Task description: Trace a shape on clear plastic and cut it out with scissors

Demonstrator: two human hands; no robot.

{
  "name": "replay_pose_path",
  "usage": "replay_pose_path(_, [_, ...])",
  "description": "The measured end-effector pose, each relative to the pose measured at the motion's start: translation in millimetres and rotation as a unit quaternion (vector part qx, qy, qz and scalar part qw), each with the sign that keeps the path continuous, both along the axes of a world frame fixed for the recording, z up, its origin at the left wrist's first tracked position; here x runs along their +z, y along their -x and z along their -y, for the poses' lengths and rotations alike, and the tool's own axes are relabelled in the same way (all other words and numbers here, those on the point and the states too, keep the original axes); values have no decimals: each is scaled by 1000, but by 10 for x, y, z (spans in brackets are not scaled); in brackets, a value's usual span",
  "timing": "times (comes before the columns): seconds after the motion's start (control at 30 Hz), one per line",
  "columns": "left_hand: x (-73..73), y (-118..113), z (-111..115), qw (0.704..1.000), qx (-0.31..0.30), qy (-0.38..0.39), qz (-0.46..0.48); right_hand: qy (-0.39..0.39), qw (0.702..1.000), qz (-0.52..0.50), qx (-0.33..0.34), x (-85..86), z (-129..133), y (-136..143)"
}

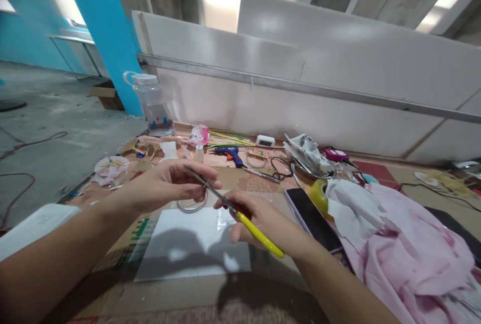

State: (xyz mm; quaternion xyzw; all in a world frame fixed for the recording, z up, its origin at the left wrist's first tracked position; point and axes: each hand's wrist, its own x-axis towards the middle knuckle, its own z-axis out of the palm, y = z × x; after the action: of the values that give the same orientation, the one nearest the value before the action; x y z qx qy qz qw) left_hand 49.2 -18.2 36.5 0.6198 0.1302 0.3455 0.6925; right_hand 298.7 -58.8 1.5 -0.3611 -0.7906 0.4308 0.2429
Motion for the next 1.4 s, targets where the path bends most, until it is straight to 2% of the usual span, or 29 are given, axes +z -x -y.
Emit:
replay_pose_path(0.33, [18, 2, 5, 999, 10, -34, -9, 54, 998, -29, -31, 7, 10, 41])
replay_pose_path(0.57, [49, 5, 24, 1000, 13, -17, -20, 89, 994, -52, -38, 70, 41, 67])
replay_pose_path(0.87, [2, 24, -38, 999, 16, -16, -39, 23, 996, 31, -79, 98, 10, 58])
replay_pose_path(1.0, [-17, 11, -59, 996, 53, -3, -70, 8, 994, 53, -98, 102, -34, 92])
replay_pose_path(1.17, [-16, 47, -110, 990, 81, -21, -115, 15, 994, 68, -85, 108, -76, 95])
replay_pose_path(1.23, [3, 114, -155, 979, 102, -46, -169, 25, 994, 63, -80, 72, -112, 56])
replay_pose_path(1.3, [32, 194, -201, 954, 145, -99, -244, 31, 995, 45, -78, -4, -173, 3])
replay_pose_path(1.37, [49, 252, -238, 902, 186, -176, -347, 15, 993, -5, -113, -121, -262, -47])
replay_pose_path(1.4, [43, 264, -253, 869, 190, -212, -404, 15, 986, -48, -159, -192, -314, -65])
